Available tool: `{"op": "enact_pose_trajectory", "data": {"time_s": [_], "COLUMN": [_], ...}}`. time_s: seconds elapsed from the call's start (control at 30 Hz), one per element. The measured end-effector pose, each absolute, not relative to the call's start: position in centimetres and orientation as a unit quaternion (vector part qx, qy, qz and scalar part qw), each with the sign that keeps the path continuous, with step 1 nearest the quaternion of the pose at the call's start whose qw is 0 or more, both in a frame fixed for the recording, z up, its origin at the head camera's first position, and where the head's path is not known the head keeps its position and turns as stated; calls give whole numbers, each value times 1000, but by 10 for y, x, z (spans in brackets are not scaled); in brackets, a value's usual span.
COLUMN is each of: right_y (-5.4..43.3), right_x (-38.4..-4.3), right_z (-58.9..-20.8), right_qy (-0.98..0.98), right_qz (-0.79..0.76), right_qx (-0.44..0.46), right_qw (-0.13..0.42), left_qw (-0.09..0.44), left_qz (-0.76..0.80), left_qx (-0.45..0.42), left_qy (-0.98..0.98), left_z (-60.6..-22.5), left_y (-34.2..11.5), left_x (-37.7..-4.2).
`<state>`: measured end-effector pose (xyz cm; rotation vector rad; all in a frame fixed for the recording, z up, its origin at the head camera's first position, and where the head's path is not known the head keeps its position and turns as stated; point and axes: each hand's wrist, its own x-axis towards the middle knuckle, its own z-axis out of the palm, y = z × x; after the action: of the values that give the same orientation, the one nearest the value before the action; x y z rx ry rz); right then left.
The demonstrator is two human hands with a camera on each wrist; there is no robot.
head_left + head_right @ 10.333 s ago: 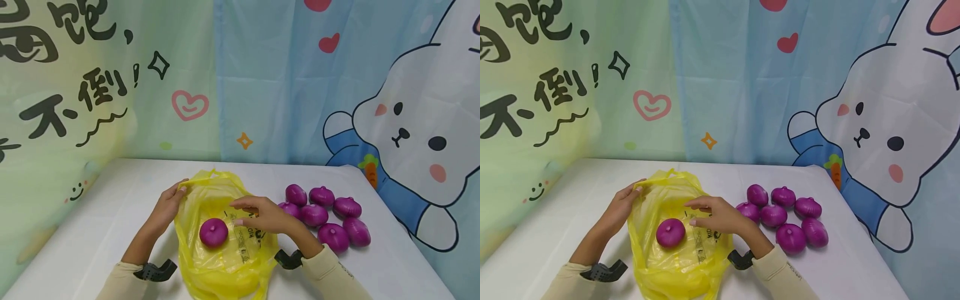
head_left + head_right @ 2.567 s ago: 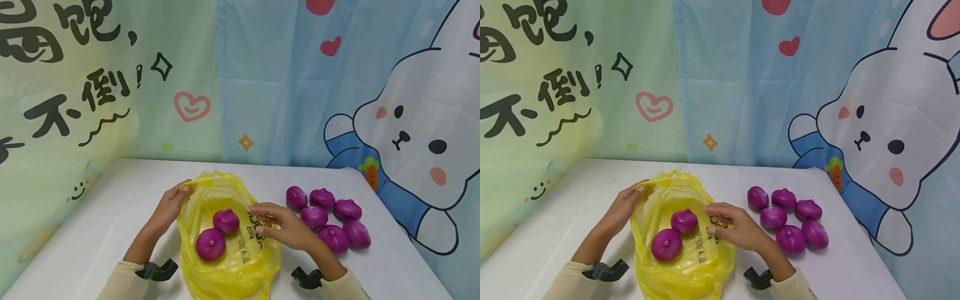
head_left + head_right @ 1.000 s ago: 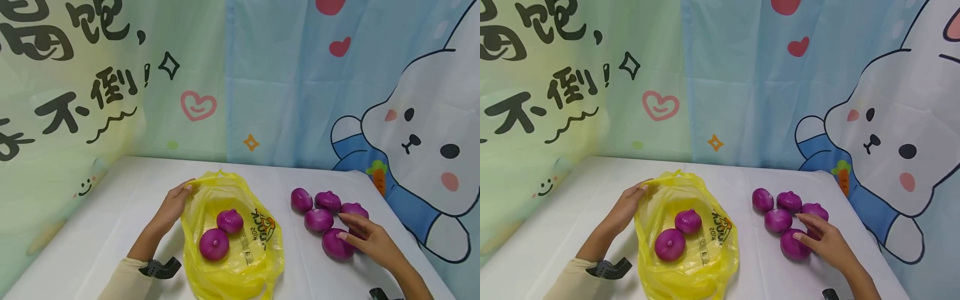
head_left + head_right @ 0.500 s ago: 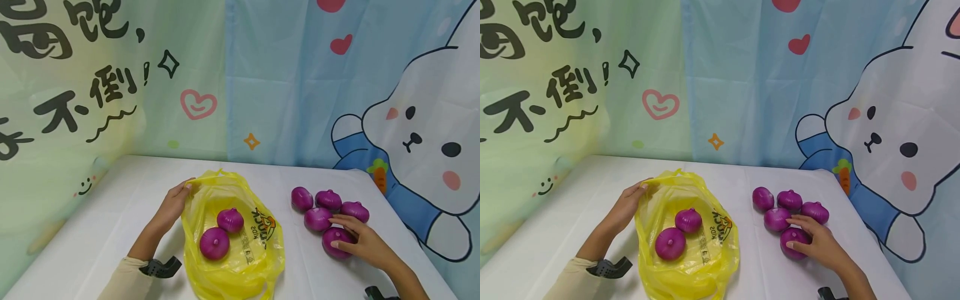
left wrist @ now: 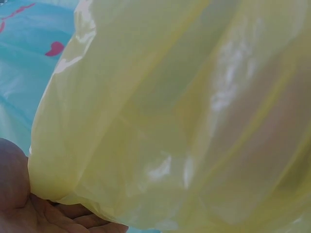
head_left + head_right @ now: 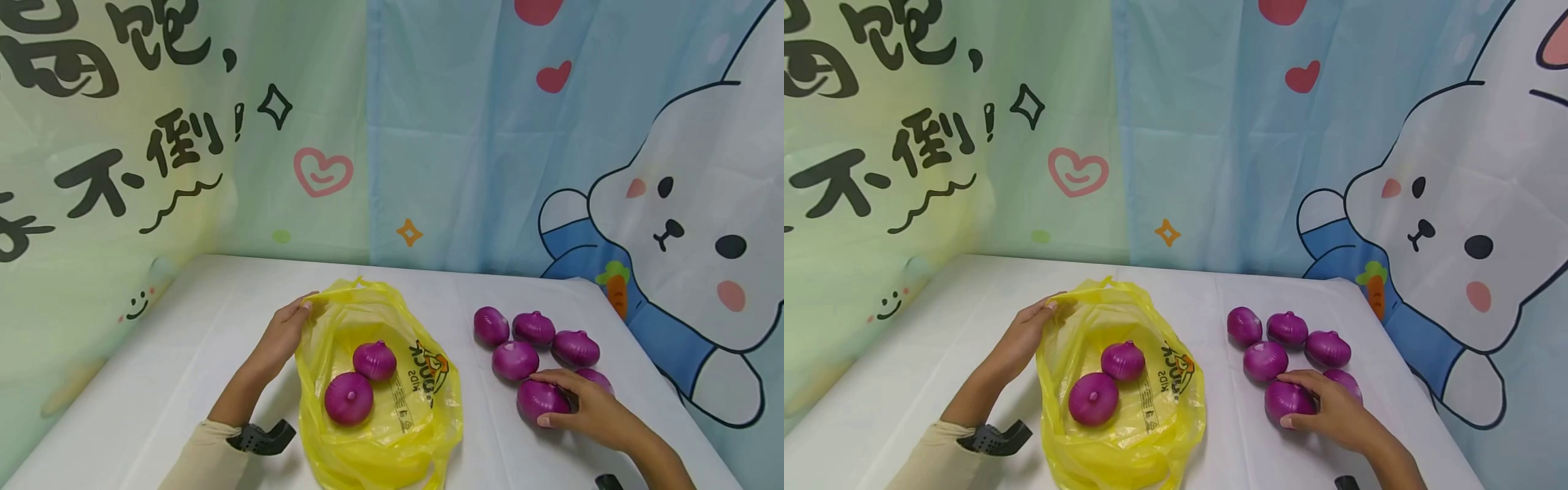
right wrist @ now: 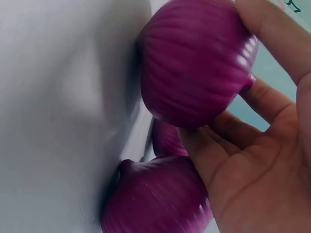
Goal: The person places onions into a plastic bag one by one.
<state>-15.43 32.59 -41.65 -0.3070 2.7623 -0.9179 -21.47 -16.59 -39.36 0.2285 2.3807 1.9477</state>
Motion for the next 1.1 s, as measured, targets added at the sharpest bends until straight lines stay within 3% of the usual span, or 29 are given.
{"op": "enact_pose_trajectory", "data": {"time_s": [0.4, 1.1], "right_y": [313, 263], "right_x": [-151, -160], "right_z": [-402, -366], "right_qy": [930, 892], "right_qz": [-329, -398], "right_qx": [-128, -216], "right_qw": [105, 8], "left_qw": [30, 30], "left_qz": [635, 636], "left_qx": [72, 69], "left_qy": [769, 768], "left_z": [-394, -395], "left_y": [-167, -166], "left_x": [-215, -216]}}
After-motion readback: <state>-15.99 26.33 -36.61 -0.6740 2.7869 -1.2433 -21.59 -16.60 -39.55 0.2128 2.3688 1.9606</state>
